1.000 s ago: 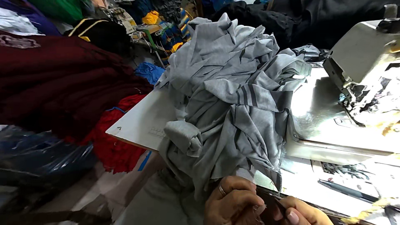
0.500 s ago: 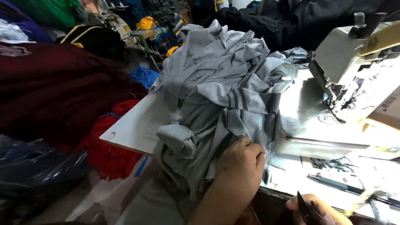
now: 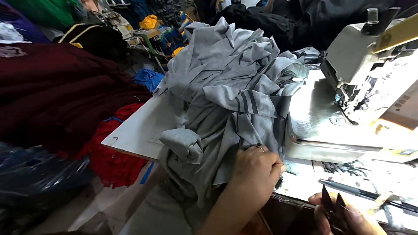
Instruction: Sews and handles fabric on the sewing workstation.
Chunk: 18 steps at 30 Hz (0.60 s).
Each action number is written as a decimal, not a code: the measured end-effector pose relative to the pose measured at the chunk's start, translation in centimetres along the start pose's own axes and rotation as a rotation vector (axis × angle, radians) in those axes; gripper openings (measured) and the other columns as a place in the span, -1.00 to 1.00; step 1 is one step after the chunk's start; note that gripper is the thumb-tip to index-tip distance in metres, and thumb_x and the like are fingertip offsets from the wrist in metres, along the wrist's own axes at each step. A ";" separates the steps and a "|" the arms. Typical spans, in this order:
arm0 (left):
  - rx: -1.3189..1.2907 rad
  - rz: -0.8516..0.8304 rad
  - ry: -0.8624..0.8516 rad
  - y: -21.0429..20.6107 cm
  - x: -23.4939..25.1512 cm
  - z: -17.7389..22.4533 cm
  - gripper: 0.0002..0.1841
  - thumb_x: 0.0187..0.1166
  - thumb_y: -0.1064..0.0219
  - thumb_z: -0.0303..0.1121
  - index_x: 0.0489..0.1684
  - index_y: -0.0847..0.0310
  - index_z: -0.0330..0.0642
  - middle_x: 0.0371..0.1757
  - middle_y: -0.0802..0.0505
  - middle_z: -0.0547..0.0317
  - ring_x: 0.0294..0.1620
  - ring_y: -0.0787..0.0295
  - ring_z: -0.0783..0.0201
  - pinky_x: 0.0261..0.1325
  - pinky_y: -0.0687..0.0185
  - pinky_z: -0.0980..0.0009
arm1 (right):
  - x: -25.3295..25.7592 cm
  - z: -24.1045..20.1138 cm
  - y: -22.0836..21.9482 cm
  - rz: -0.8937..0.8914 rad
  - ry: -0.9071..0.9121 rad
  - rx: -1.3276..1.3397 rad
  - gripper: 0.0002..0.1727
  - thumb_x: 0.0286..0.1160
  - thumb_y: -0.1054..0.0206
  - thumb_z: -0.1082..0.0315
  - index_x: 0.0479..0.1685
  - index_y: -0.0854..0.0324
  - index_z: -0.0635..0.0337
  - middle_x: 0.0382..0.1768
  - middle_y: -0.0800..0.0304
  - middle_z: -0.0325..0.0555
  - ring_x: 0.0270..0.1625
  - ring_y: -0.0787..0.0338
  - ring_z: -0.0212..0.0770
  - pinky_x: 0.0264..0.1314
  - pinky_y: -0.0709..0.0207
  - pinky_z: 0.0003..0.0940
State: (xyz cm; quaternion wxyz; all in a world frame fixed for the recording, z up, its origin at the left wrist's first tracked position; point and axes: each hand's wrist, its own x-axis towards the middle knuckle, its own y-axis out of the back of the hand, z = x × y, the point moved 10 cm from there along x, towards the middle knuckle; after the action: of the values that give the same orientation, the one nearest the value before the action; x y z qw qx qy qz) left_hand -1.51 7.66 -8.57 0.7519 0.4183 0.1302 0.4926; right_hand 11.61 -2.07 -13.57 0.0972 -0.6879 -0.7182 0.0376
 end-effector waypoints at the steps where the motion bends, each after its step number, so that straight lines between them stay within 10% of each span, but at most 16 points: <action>1: -0.088 0.041 -0.011 0.4 -0.3 -0.5 -0.80 0.56 -0.34 -0.34 -0.34 -0.87 -0.20 -0.30 -0.85 0.11 -0.13 -0.78 0.19 0.02 -0.54 0.06 | 0.1 0.0 0.1 0.012 -0.018 0.004 -0.55 0.83 0.00 -0.08 0.15 -0.61 0.08 -0.39 -0.71 -0.68 -0.45 -0.57 -0.73 -0.40 -0.44 -0.75; 5: -0.463 0.100 0.012 1.3 -1.6 -2.8 -0.82 0.56 -0.33 -0.34 -0.34 -0.84 -0.19 -0.29 -0.80 0.36 -0.16 -0.67 0.70 -0.02 -0.56 0.73 | 0.8 0.4 -0.6 0.004 -0.105 -0.013 -0.58 0.90 0.16 0.13 0.19 -0.54 0.22 -0.41 -0.66 -0.64 -0.49 -0.53 -0.71 -0.44 -0.42 -0.76; 18: -0.750 0.082 -0.220 2.0 -5.1 -3.5 -0.77 0.71 -0.27 -0.20 -0.18 -0.73 -0.16 -0.13 -0.82 0.40 -0.01 -0.68 0.76 0.07 -0.61 0.77 | 3.1 1.2 -4.9 -0.131 -0.203 -0.132 -0.58 0.92 0.16 0.20 0.14 -0.60 0.24 -0.48 -0.59 -0.59 -0.56 -0.45 -0.73 -0.52 -0.36 -0.76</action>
State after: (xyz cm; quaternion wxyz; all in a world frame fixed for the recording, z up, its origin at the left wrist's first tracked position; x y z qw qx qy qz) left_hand -7.34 5.36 -10.35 0.8418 0.1698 -0.1569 0.4878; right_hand 6.50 0.83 -13.55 -0.0191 -0.6372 -0.7687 0.0530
